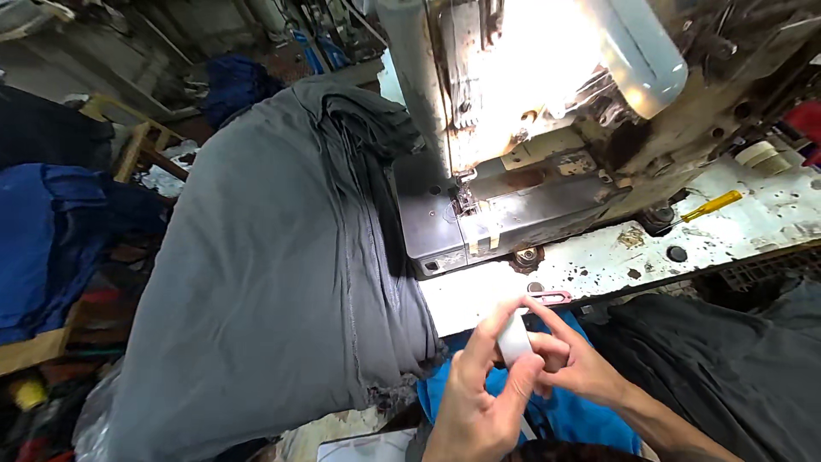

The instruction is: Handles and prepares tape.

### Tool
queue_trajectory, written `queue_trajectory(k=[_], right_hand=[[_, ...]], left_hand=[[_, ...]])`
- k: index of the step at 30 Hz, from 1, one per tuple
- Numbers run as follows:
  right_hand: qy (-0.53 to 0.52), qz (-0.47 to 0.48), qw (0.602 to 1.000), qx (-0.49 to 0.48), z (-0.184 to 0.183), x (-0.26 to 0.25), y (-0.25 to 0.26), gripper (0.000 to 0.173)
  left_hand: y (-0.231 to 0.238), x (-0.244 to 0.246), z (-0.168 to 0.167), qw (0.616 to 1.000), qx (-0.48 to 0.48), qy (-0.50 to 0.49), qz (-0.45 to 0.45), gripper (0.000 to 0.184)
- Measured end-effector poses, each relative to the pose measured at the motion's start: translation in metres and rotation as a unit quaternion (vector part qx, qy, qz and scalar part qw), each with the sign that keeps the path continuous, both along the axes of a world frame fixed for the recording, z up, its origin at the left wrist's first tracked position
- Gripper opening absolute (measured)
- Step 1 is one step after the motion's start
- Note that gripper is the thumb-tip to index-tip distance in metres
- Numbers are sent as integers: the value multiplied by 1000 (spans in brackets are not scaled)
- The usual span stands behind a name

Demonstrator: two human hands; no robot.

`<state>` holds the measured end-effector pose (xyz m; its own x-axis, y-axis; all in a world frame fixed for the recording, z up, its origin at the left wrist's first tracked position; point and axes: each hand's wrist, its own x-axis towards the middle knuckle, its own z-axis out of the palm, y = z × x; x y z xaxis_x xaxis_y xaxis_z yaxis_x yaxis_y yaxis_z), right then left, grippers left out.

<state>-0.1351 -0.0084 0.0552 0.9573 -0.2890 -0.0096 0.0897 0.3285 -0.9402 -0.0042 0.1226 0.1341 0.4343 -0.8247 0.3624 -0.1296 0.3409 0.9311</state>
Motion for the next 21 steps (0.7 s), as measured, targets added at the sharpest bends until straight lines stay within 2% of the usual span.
queue_trajectory(k=[2,5,9,13,18,21], right_hand=[[-17,10,1000,12,1,2,-9,92],[-10,16,999,34,13,9,-23,94],[-12,91,994,65,18,12,-51,96],[-22,120,988,95,30,15,-65,99],[-54,169,975,133,36,14,-69,95],[-65,196,964,164,42,9,-65,89]], left_hand=[[7,-9,2,1000,2,-4,-5,49],[19,-22,-1,998,-6,39,-43,57],[35,-38,-22,994,-19,94,-58,66],[49,-48,-39,987,1,159,-35,66],[52,-50,-58,988,58,143,-7,64],[43,-45,-70,988,81,133,-3,72]])
